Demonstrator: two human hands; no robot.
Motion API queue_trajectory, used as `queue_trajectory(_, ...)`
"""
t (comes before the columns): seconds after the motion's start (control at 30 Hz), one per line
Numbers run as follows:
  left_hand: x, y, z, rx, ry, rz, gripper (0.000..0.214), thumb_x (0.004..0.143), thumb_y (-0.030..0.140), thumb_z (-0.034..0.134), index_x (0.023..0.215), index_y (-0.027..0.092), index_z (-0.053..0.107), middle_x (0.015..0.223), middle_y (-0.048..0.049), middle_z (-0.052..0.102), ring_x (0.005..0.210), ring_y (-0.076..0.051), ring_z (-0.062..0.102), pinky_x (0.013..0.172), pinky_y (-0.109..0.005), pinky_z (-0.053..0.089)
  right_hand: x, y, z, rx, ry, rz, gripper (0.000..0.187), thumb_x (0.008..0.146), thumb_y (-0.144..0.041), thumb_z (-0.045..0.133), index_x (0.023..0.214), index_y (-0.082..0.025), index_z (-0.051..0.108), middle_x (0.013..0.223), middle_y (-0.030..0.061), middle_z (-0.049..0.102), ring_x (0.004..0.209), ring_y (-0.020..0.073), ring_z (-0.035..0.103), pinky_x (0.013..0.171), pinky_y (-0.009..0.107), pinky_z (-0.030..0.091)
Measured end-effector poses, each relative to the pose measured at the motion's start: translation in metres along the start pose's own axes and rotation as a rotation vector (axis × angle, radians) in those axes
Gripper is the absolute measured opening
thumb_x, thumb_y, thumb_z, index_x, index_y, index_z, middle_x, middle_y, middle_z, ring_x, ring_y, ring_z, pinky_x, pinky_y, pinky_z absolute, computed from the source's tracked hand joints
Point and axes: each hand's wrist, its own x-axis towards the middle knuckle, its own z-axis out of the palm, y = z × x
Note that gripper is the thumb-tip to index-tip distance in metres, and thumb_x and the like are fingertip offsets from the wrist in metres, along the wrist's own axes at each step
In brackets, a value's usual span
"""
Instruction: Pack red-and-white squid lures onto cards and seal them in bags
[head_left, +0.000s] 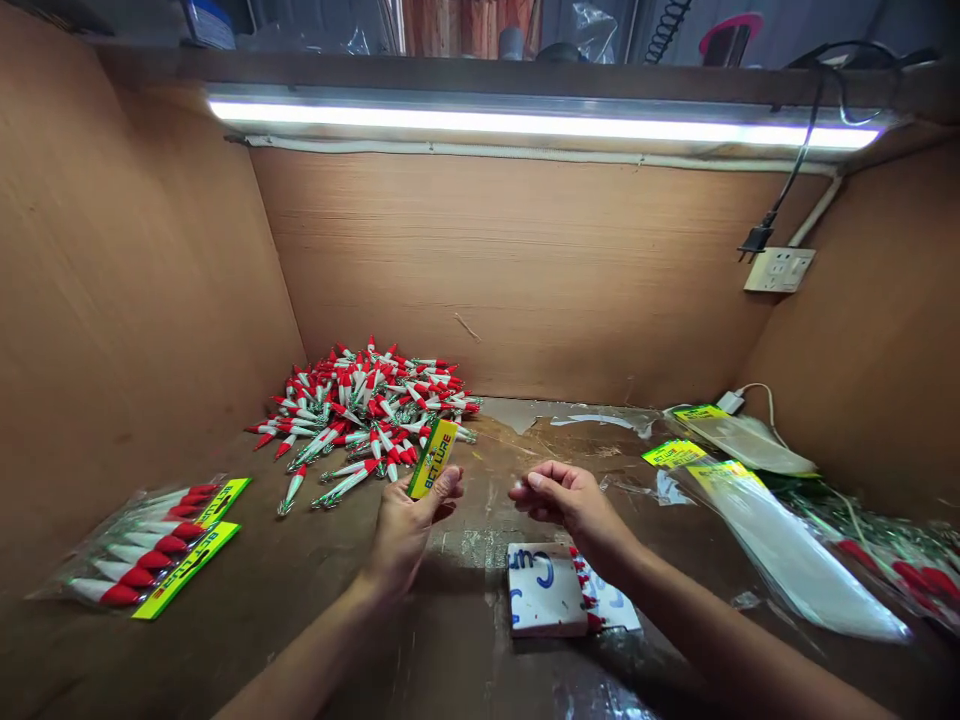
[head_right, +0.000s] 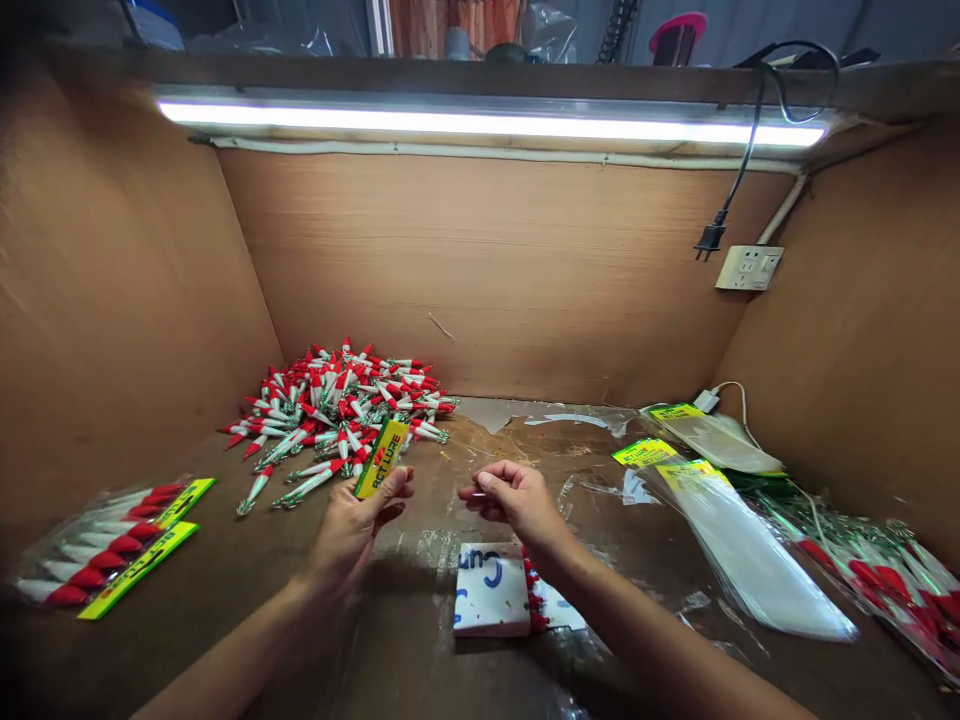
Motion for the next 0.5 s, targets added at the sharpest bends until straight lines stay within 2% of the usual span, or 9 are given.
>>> queue_trajectory(0.1, 0.003, -0.006, -0.001, 0.061, -0.021, -0.032, 0.037, 0.065, 0.042, 0.087, 0.083, 0.011, 0.076, 0.072, -0.005, 0.071, 0.062, -0.014, 0.063, 0.061, -0.024, 0.051, -0.002, -0.003, 0.001, 0.062, -0.166, 0.008, 0.042, 0.078, -0.047, 0.076, 0.108, -0.018, 0.071, 0.111, 0.0123, 0.073, 0.101, 0.0225, 0.068, 0.095, 0.037, 0.046)
queue_trajectory(0.17, 0.003, -0.008, 0.001, 0.024, -0.048, -0.033, 0.037, 0.065, 0.041, 0.087, 0.083, 0.012, 0.075, 0.07, -0.0036, 0.07, 0.061, -0.014, 0.063, 0.063, -0.025, 0.052, -0.003, -0.003, 0.001, 0.064, -0.215, 0.011, 0.046, 0.078, -0.048, 0.076, 0.112, -0.017, 0.071, 0.114, 0.0132, 0.072, 0.101, 0.0239, 0.068, 0.099, 0.041, 0.044)
queue_trajectory(0.23, 0.002, -0.007, 0.001, 0.012, -0.027, -0.018, 0.037, 0.065, 0.041, 0.087, 0.085, 0.012, 0.075, 0.072, -0.0034, 0.071, 0.063, -0.014, 0.064, 0.064, -0.025, 0.053, -0.001, -0.001, -0.001, 0.042, -0.174, 0.01, 0.048, 0.08, -0.052, 0.073, 0.112, -0.017, 0.071, 0.112, 0.0137, 0.072, 0.095, 0.0237, 0.071, 0.099, 0.044, 0.045)
queue_trajectory(0.33, 0.006, -0.004, -0.003, 0.082, 0.011, 0.017, 0.039, 0.065, 0.043, 0.087, 0.086, 0.012, 0.075, 0.072, -0.0048, 0.072, 0.064, -0.015, 0.065, 0.065, -0.024, 0.054, 0.005, 0.001, -0.009, -0.047, -0.104, 0.021, 0.048, 0.081, -0.056, 0.069, 0.105, -0.014, 0.072, 0.105, 0.0135, 0.074, 0.094, 0.0231, 0.071, 0.097, 0.041, 0.046)
queue_trajectory(0.43, 0.012, -0.004, -0.009, 0.168, -0.003, 0.05, 0.037, 0.069, 0.044, 0.084, 0.084, 0.011, 0.073, 0.072, -0.0054, 0.071, 0.063, -0.015, 0.066, 0.066, -0.026, 0.055, 0.012, 0.003, -0.013, -0.133, -0.089, -0.021, 0.05, 0.081, -0.06, 0.066, 0.096, -0.013, 0.073, 0.103, 0.0132, 0.074, 0.088, 0.0225, 0.072, 0.091, 0.039, 0.05)
queue_trajectory(0.5, 0.015, -0.003, -0.011, 0.217, -0.044, 0.029, 0.04, 0.074, 0.046, 0.08, 0.09, 0.011, 0.07, 0.076, -0.0063, 0.071, 0.067, -0.017, 0.068, 0.067, -0.027, 0.056, 0.016, 0.005, -0.014, -0.174, -0.073, -0.085, 0.053, 0.082, -0.063, 0.063, 0.1, -0.014, 0.071, 0.102, 0.013, 0.074, 0.082, 0.0222, 0.072, 0.084, 0.04, 0.053)
